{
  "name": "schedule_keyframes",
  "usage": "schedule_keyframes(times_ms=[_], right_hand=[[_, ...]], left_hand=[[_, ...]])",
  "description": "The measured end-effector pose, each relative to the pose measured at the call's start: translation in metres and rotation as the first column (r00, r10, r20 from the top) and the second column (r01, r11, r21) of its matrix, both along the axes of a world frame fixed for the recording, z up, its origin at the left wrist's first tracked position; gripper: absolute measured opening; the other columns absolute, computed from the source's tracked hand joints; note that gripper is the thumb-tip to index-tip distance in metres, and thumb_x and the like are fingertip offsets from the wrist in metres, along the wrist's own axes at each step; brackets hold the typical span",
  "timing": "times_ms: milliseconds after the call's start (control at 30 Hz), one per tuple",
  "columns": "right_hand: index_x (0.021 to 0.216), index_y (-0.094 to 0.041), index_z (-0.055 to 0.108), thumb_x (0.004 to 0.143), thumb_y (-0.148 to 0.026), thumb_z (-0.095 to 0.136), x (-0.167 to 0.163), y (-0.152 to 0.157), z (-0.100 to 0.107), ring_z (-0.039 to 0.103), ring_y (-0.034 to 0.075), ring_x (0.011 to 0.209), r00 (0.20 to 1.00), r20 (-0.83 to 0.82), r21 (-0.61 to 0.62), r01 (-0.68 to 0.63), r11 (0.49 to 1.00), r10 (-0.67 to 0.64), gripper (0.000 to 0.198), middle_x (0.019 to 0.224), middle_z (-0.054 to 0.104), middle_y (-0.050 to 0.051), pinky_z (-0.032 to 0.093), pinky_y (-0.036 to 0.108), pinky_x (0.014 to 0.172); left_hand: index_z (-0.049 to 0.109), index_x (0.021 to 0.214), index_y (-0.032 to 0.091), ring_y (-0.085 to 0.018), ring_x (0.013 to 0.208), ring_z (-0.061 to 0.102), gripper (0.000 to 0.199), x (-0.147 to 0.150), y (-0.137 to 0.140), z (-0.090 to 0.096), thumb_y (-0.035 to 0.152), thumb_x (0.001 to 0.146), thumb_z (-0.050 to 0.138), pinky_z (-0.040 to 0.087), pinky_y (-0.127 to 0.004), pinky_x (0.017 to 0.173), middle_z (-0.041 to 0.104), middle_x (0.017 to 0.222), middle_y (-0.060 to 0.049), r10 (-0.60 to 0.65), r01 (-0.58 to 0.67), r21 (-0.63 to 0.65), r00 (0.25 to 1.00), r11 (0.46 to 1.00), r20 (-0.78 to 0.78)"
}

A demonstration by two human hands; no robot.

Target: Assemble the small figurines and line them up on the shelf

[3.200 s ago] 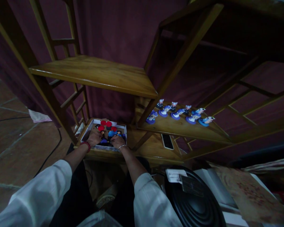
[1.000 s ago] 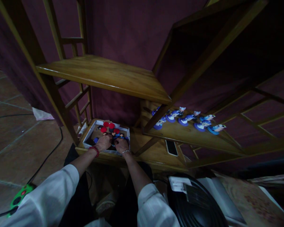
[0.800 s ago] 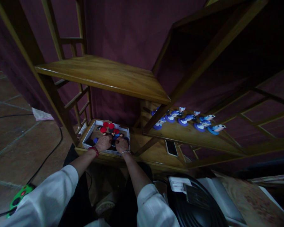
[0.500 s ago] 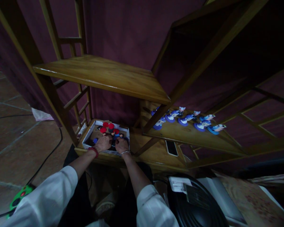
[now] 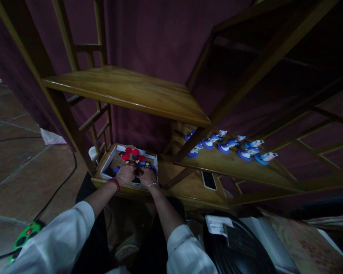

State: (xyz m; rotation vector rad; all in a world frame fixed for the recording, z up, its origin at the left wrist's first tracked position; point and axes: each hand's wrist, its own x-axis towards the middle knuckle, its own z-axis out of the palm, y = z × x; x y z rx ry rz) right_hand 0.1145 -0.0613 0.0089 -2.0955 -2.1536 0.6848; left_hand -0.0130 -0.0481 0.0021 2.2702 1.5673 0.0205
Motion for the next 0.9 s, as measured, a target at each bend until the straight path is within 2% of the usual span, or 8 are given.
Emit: schedule_keyframes(times_ms=[333, 433, 567, 700, 900], right_hand=[[0.099, -0.024, 0.062, 0.081, -0.02, 0.041, 0.004, -0.003, -0.001, 0.061, 0.014, 0.088, 0.998, -0.02, 0.085, -0.051, 0.995, 0.052, 0.028, 0.097, 0.067, 0.002, 0.042, 0.02, 0.076], [0.103, -0.024, 0.061, 0.081, -0.018, 0.042, 0.009, -0.003, 0.0, 0.06, 0.014, 0.09, 0.998, 0.018, 0.112, -0.062, 0.992, 0.06, 0.029, 0.097, 0.067, 0.003, 0.042, 0.02, 0.078], [0.103, -0.022, 0.06, 0.081, -0.011, 0.04, 0.019, -0.006, 0.006, 0.06, 0.015, 0.091, 0.989, 0.083, 0.163, -0.138, 0.977, 0.126, 0.032, 0.102, 0.064, 0.006, 0.042, 0.021, 0.078], [0.1, -0.019, 0.061, 0.078, -0.008, 0.04, 0.026, -0.009, 0.008, 0.06, 0.016, 0.089, 0.981, 0.148, 0.174, -0.151, 0.973, 0.126, 0.032, 0.106, 0.061, 0.008, 0.044, 0.023, 0.075], [0.104, -0.019, 0.061, 0.077, -0.008, 0.041, 0.027, -0.006, -0.001, 0.058, 0.014, 0.094, 0.974, 0.106, 0.169, -0.217, 0.962, 0.201, 0.036, 0.106, 0.062, 0.006, 0.041, 0.021, 0.083]], left_hand=[[0.063, 0.092, 0.017, -0.021, 0.09, 0.06, 0.028, -0.001, -0.002, 0.001, 0.015, 0.078, 0.038, 0.046, -0.029, 0.076, 0.064, 0.098, -0.011, 0.035, -0.035, 0.037, 0.999, 0.999, 0.006], [0.063, 0.093, 0.016, -0.022, 0.088, 0.061, 0.03, -0.001, -0.002, 0.0, 0.014, 0.079, 0.036, 0.046, -0.03, 0.075, 0.065, 0.093, -0.011, 0.053, -0.053, 0.045, 0.999, 0.998, 0.007], [0.061, 0.095, 0.017, -0.019, 0.092, 0.06, 0.029, -0.001, -0.003, 0.001, 0.014, 0.081, 0.035, 0.044, -0.028, 0.079, 0.065, 0.094, -0.011, 0.068, -0.069, 0.047, 0.997, 0.996, 0.022], [0.055, 0.106, 0.02, -0.019, 0.095, 0.058, 0.032, -0.002, -0.001, 0.001, 0.015, 0.08, 0.038, 0.043, -0.029, 0.08, 0.062, 0.104, -0.01, 0.069, -0.071, 0.043, 0.996, 0.997, 0.047], [0.047, 0.12, 0.018, -0.021, 0.097, 0.057, 0.042, -0.003, 0.003, -0.002, 0.015, 0.078, 0.04, 0.043, -0.03, 0.082, 0.057, 0.112, -0.012, 0.087, -0.09, 0.034, 0.992, 0.995, 0.091]])
